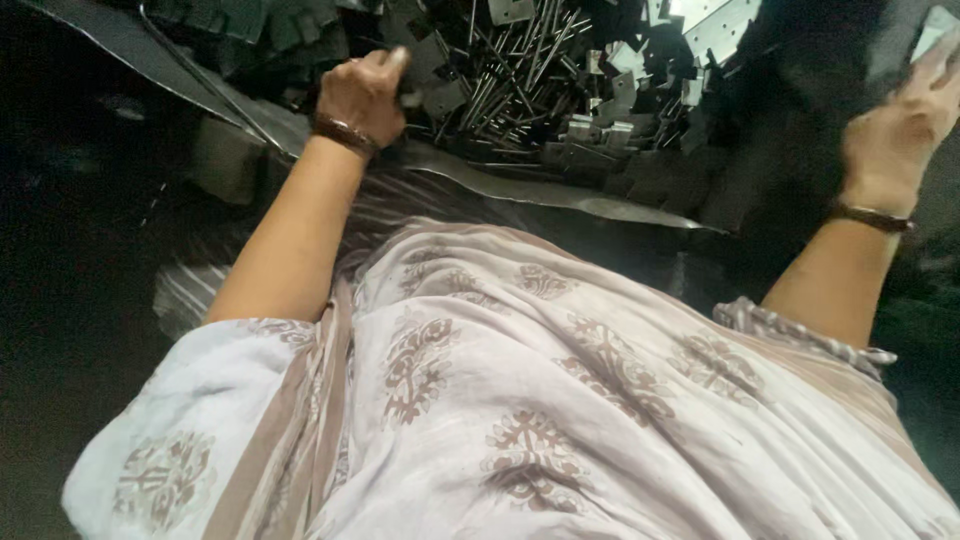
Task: The person sits on the floor and sorts a large pile of small metal brackets by hand, picking them up and placing them into a separate pile. The task involves repetitive handling of the metal pieces without using any tools.
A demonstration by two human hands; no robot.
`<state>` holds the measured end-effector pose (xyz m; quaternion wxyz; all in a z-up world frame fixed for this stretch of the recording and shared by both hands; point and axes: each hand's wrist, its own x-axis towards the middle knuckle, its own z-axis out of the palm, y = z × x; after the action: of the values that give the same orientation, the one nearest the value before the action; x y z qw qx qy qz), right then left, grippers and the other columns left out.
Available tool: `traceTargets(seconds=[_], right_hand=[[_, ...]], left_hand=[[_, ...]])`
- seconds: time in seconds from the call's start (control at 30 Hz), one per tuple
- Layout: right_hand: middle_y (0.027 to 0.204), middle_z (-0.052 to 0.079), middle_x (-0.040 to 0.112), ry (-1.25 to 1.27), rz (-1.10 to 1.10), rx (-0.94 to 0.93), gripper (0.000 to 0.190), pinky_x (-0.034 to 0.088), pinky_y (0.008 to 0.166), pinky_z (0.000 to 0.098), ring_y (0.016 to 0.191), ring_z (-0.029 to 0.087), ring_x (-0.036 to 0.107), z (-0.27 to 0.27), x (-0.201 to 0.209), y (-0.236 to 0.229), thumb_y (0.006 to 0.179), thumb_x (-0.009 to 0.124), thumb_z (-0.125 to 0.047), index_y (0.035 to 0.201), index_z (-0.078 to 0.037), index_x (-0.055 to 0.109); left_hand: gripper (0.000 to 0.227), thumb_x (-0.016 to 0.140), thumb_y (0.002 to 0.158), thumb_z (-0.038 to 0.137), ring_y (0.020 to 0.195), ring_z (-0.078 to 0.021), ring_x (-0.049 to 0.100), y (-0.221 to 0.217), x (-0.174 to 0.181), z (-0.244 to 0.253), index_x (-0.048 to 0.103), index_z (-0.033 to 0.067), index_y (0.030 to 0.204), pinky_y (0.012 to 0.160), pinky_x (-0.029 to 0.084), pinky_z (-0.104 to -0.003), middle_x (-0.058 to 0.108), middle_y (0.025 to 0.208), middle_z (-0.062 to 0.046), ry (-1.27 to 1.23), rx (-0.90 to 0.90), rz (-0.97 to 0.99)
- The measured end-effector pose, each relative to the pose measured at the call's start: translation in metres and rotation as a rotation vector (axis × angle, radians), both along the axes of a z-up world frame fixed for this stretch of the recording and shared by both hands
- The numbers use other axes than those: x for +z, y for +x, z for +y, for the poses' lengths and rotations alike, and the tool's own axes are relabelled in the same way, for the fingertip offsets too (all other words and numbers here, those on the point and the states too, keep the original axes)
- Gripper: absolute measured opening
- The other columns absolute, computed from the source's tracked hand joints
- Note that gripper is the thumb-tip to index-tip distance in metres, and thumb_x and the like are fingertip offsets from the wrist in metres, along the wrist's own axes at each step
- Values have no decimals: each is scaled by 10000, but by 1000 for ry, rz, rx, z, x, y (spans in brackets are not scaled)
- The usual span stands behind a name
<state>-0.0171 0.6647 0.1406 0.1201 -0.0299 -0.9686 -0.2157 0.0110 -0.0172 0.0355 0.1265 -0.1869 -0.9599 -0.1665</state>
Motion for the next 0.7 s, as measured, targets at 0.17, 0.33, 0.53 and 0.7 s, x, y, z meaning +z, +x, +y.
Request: traceTargets(seconds=[0.17,0.33,0.53,0.7], right_hand=[[1590,195,464,-594,-533,443,812,421,1232,440,1469,369,447,-215,4,26,917,831,-52,1608,-197,431],[1475,212,505,-323,-803,528,989,395,1109,571,1349,414,453,-307,-7,26,679,785,61,1579,-74,397],[1256,224,636,-304,-774,654,602,434,1015,664,1262,472,517,-295,-12,14,737,785,-33,1296,21,570],[1160,268,644,-411,-904,635,680,549,941,496,1115,462,623,-295,-17,5,599,869,-71,1209,65,602]], left_hand=[[399,755,868,189,942,-325,710,-12,-4,47,638,35,1216,793,593,-439,718,1061,-144,1469,-149,-454],[363,735,871,163,986,-349,701,-12,13,1,661,35,1203,834,582,-454,720,1084,-165,2112,-241,-620],[326,712,876,131,1040,-378,690,-16,35,-6,688,34,1186,882,569,-474,723,1110,-191,1022,-139,-523],[268,653,869,80,1083,-420,656,4,7,12,741,30,1117,903,548,-496,705,1126,-246,-226,163,-626]])
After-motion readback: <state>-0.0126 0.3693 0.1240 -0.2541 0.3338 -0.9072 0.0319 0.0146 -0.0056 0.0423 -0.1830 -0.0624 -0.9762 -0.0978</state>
